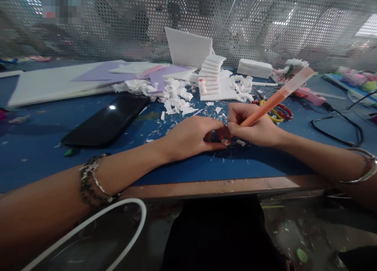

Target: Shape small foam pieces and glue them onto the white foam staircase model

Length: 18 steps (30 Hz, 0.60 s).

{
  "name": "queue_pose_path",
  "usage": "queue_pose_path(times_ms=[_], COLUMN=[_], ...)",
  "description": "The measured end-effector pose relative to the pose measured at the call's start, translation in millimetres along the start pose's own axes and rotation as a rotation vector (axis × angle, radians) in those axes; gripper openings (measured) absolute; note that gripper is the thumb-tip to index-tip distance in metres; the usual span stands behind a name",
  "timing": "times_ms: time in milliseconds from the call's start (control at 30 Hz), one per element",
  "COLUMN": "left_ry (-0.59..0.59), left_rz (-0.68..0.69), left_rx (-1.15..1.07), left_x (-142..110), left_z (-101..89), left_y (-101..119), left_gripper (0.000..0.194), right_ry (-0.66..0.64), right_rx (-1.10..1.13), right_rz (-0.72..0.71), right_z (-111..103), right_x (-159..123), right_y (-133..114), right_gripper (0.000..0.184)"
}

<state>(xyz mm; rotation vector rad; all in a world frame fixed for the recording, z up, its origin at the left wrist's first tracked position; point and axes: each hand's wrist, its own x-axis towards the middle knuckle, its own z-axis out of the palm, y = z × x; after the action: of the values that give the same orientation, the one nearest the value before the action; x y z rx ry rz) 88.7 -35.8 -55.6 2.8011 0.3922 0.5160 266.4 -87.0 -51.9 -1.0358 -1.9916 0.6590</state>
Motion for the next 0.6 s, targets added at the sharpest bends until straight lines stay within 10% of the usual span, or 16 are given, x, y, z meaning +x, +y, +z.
queue_pose_path(times_ms=[600], left_ry=[0.033], left_rz=[0.021], left_rx=[-0.044], left_x=[3.0], left_z=[3.5], left_y=[-6.1], left_gripper=[0.014], right_ry=[-0.046], right_rx=[-0.017], right_rz=[-0.023], right_z=[-0.4], right_x=[0.7], right_y=[5.2], right_gripper=[0.021])
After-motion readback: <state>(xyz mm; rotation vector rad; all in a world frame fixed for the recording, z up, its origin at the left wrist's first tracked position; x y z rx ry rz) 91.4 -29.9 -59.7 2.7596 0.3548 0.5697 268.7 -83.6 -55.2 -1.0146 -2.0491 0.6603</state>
